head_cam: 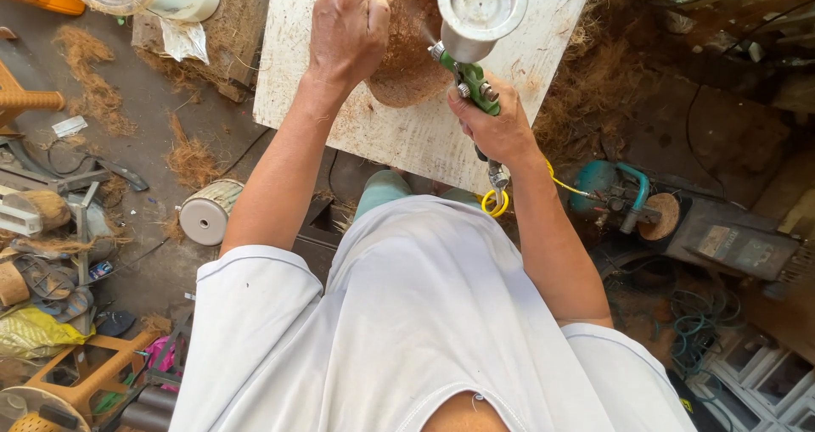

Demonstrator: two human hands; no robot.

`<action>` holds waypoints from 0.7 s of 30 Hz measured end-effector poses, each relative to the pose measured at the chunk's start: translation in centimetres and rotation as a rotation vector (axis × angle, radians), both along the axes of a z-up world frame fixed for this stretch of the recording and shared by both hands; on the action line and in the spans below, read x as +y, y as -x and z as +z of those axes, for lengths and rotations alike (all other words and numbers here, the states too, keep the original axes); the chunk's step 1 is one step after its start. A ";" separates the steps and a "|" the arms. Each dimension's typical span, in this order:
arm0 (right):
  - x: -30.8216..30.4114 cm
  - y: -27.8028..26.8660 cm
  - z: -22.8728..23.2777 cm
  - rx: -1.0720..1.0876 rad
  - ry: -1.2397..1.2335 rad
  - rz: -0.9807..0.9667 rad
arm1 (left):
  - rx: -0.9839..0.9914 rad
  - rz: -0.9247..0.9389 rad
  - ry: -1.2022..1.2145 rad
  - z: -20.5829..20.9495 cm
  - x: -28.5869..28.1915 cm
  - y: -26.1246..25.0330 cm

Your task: Applying a spray finish to a handcrafted coconut shell object in a workshop.

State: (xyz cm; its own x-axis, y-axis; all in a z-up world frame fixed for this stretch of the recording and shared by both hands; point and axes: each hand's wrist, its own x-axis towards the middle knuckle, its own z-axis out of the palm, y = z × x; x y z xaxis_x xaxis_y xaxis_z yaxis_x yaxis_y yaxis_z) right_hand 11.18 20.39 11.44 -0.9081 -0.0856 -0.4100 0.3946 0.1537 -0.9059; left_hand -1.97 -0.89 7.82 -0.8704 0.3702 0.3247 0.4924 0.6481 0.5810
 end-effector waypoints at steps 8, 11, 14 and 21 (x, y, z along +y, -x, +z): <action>0.4 0.5 -0.2 -0.107 -0.097 -0.069 | -0.012 0.006 -0.049 1.2 0.0 -0.2; 0.9 0.4 -0.3 -0.227 -0.249 -0.102 | 0.034 -0.001 -0.012 0.7 -0.2 -0.2; 1.4 0.1 -0.5 -0.178 -0.287 -0.241 | 0.103 0.001 0.132 -0.8 -0.4 -0.1; 2.0 -2.2 -0.3 -0.254 -0.246 -0.248 | 0.114 0.017 0.158 -1.2 -0.2 -0.2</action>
State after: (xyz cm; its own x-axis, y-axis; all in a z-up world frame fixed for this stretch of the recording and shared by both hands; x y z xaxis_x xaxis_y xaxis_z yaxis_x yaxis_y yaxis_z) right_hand 13.34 22.40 11.19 -0.7563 0.2504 -0.6045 0.6527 0.2256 -0.7232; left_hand -1.73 -1.12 6.64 -0.8379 0.4098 0.3604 0.5373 0.7356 0.4127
